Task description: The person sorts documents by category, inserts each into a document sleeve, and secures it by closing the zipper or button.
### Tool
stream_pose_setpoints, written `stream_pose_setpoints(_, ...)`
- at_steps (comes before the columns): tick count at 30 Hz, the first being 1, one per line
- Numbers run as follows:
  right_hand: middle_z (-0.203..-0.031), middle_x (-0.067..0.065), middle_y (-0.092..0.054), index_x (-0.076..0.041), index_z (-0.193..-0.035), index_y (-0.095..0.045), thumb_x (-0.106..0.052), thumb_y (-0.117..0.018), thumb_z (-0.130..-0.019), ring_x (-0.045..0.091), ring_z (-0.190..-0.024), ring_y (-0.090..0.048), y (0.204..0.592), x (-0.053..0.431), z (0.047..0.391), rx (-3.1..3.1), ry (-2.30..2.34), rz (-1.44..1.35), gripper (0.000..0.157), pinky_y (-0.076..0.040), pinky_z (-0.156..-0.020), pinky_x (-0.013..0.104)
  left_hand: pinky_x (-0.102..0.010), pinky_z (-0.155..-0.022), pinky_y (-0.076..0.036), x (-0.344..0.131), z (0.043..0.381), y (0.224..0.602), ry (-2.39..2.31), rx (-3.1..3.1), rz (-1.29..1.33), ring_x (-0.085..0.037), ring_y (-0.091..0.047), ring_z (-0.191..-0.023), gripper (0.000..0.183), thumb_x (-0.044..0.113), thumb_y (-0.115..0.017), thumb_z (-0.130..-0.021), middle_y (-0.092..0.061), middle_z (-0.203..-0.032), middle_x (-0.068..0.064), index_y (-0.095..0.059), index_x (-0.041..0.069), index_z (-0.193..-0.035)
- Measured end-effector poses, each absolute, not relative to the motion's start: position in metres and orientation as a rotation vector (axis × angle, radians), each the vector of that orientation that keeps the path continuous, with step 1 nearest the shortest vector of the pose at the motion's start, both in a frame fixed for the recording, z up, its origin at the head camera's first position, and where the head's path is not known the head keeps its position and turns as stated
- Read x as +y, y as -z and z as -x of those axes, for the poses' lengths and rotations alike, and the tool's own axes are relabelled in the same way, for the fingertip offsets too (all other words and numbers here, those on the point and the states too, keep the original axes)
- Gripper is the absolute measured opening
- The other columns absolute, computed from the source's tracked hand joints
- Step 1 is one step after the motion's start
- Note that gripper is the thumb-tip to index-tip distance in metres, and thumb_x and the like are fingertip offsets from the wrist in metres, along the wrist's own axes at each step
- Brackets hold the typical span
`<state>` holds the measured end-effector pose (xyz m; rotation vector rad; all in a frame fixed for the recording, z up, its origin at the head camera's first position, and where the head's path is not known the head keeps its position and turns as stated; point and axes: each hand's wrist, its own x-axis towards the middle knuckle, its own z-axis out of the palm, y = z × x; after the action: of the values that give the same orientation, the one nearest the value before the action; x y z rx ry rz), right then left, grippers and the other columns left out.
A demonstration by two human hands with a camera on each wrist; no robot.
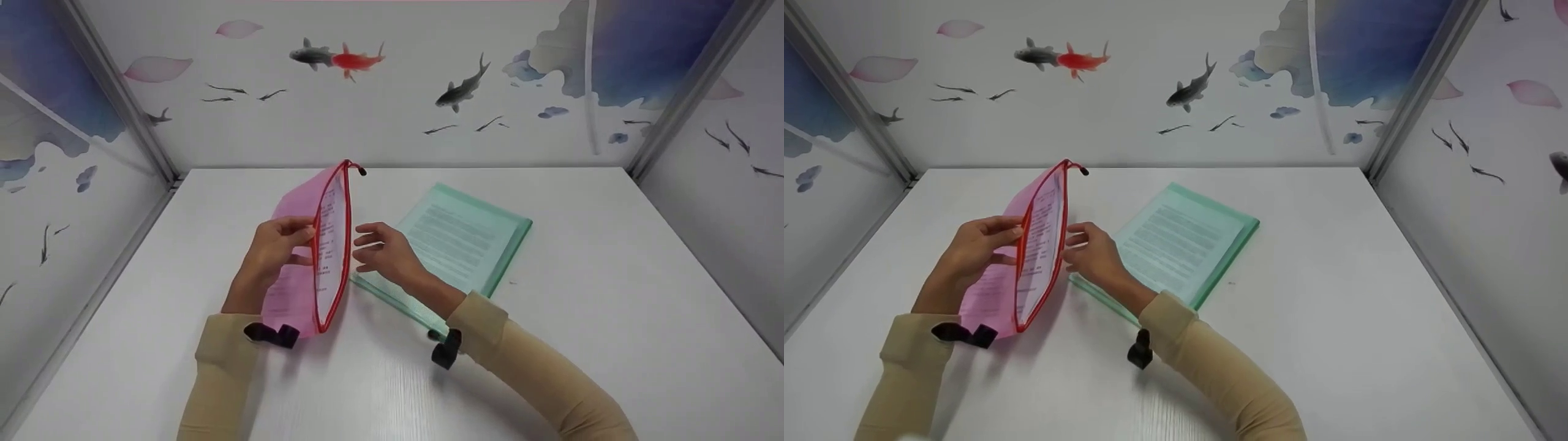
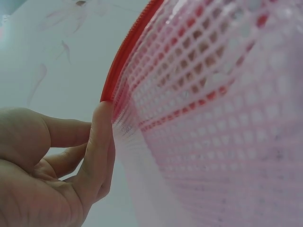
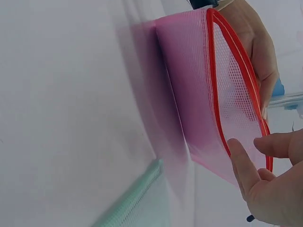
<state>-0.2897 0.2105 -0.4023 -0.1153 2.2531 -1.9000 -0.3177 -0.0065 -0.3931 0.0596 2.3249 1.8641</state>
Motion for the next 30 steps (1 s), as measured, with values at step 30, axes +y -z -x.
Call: stream_pose_setpoints(30,-0.124,0.006,-0.067,-0.011,-0.126,-0.065,-0.028,-0.056,-0.103,0.023,-0.12,-0.06,0.35,0.224,0.37,2.963,1.238,0.475,0.029,-0.054,-0.101,0.035,-0.037,-0.077,-0.064,-0.006,0.318,0.393,-1.862,2.302,-0.055,-0.031,-0.068,-0.101,0.033,0.019,-0.062,-0.099,-0.065,-0.122,-0.015,-0.065,0.01,-0.131)
